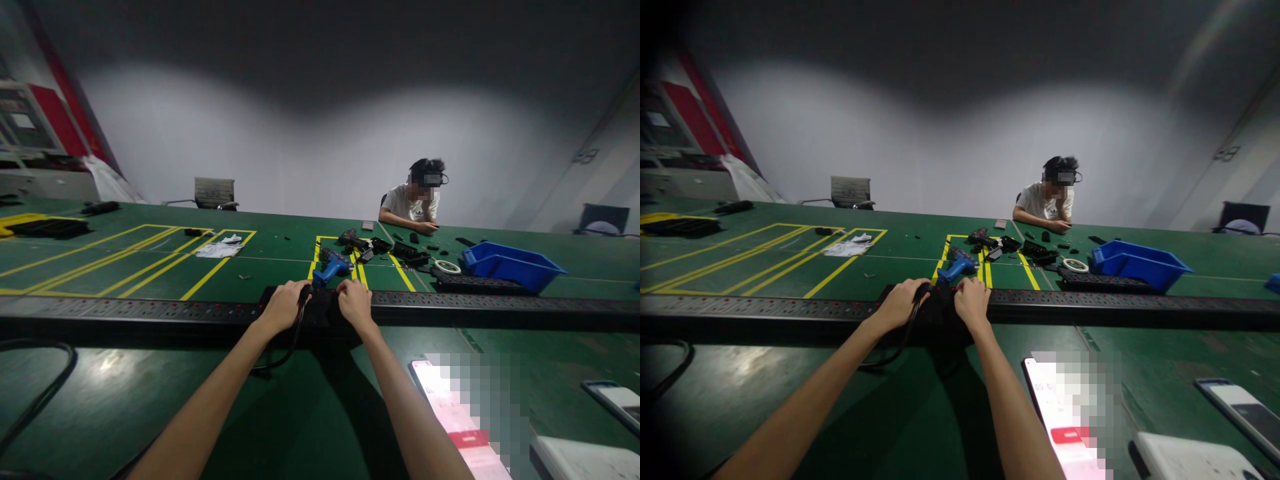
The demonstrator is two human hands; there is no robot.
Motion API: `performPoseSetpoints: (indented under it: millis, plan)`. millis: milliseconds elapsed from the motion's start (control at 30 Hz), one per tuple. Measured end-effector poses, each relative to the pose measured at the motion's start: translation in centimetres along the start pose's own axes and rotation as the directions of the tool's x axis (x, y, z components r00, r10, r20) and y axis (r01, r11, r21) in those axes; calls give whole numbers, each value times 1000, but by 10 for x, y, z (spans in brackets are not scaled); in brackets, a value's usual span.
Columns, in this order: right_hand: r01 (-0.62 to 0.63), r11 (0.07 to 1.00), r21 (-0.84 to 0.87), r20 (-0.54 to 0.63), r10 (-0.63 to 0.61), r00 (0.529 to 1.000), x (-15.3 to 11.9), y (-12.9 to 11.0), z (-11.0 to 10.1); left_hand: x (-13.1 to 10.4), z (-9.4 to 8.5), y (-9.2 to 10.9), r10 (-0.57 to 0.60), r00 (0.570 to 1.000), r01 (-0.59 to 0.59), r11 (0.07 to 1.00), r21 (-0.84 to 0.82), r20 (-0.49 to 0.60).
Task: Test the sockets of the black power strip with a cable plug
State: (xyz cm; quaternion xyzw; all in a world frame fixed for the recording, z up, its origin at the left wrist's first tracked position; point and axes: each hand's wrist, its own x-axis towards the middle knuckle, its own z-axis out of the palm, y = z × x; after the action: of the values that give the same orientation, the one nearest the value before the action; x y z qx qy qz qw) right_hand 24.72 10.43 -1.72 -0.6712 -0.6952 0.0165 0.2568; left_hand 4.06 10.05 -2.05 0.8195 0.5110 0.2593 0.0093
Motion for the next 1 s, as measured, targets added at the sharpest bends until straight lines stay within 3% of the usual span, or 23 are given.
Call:
performPoseSetpoints:
  millis: [600,833,1000]
  plan:
    - [5,999,-43,29,-4,1000,-3,-7,-5,1,-3,-5,-31,998,33,999,-27,55]
    - [102,994,24,-13,-102,995,8,-47,-7,-1,1,-7,-40,998,42,998,-36,44]
    - [134,989,56,52,-136,989,35,-87,8,0,2,-11,-34,997,33,999,21,69]
